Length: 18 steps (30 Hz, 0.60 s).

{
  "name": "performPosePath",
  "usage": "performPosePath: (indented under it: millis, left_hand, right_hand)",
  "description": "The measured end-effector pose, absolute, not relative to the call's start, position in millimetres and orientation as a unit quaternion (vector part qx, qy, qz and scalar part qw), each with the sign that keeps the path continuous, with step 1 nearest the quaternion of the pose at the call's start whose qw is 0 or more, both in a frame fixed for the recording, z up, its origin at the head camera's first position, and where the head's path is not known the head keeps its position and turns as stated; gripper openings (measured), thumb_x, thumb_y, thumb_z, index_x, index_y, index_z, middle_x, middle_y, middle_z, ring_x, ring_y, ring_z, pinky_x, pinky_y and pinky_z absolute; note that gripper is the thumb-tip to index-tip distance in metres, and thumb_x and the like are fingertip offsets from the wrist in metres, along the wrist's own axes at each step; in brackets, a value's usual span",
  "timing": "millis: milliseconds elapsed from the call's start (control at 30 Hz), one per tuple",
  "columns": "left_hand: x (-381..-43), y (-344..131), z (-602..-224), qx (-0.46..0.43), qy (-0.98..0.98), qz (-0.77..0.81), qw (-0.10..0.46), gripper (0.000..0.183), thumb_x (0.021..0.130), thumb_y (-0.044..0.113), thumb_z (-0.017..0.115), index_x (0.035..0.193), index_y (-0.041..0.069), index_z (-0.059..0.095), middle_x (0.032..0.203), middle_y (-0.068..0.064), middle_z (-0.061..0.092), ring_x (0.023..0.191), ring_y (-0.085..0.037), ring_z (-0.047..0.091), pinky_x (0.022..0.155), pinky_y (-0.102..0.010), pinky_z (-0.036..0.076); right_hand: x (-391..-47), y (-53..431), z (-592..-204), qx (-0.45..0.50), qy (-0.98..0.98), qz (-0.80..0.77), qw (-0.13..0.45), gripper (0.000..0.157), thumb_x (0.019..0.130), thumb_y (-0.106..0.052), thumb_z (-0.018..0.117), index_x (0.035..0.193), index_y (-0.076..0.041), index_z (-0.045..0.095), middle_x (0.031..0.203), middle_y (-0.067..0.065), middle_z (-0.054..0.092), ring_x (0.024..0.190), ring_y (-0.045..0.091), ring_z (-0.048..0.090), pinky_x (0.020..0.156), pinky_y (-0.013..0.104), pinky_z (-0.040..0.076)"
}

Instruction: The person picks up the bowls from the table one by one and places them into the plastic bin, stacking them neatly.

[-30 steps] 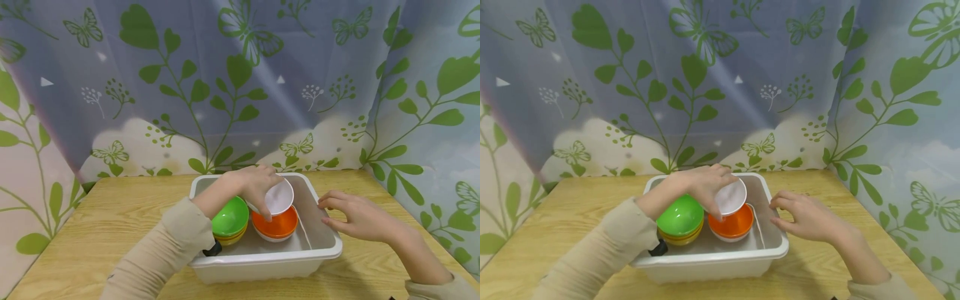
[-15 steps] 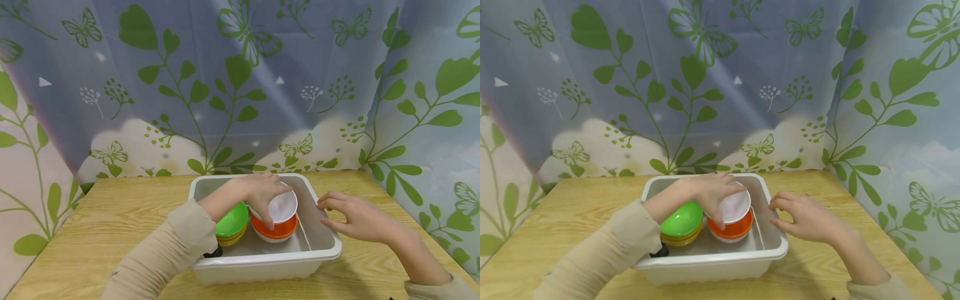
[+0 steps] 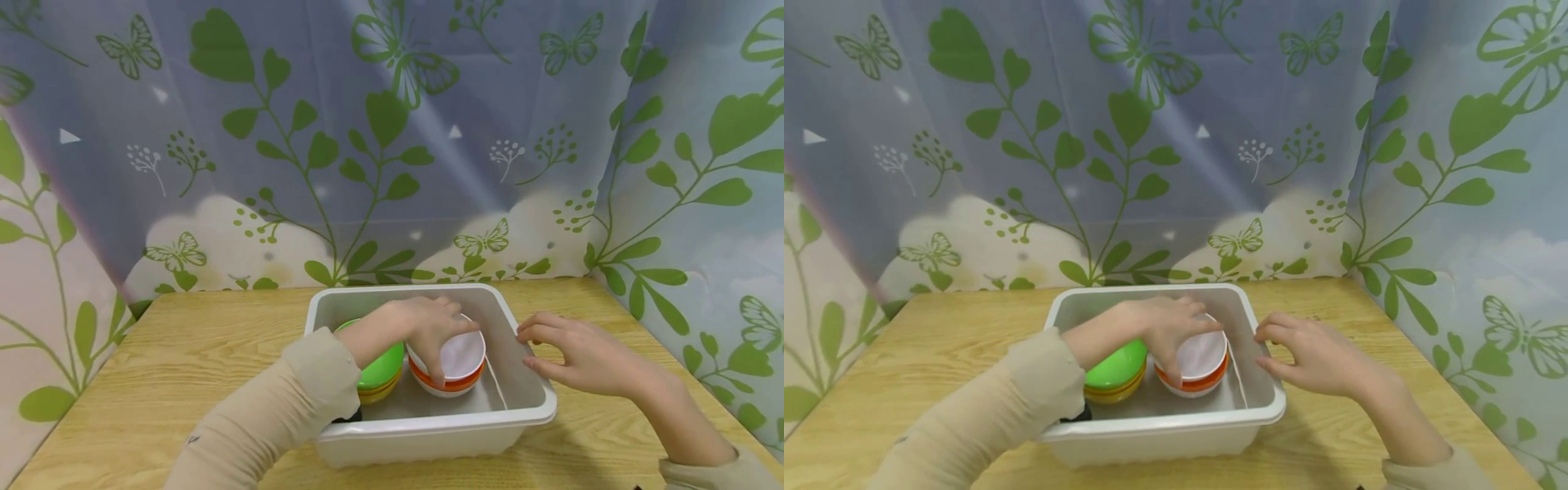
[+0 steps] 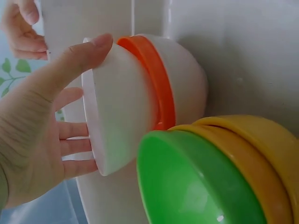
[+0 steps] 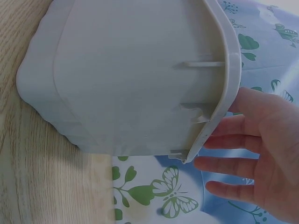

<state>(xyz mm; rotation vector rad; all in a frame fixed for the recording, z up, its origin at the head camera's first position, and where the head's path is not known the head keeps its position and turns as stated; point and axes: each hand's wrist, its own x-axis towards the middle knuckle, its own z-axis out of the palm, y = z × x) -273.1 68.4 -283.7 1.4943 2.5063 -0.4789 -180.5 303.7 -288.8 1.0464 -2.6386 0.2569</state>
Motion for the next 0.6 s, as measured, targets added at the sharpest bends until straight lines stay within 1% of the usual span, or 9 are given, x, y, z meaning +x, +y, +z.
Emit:
performPosePath:
  millis: [367,600]
  left_hand:
    - [-274,72,-294,0.498,0.843,-0.177,0.096,0.101,0.067,0.063,0.070,0.148,0.030,0.019,0.146,-0.003,0.027,0.131,-0.018,0.028,0.098,-0.030,0.035]
    - [-276,74,-298,0.506,0.838,-0.184,0.092,0.102,0.067,0.063,0.070,0.148,0.027,0.020,0.145,-0.004,0.029,0.130,-0.018,0.029,0.100,-0.031,0.033]
  right_hand:
    - [-181,304,-290,0.362,-0.917,0.091,0.141,0.017,0.083,-0.020,0.068,0.100,-0.015,0.065,0.105,-0.008,0.058,0.081,0.002,0.057,0.067,0.026,0.049]
    - [-182,305,-291,0.363,-0.916,0.095,0.144,0.017,0.083,-0.019,0.069,0.099,-0.016,0.065,0.104,-0.009,0.057,0.080,0.001,0.056,0.066,0.025,0.049]
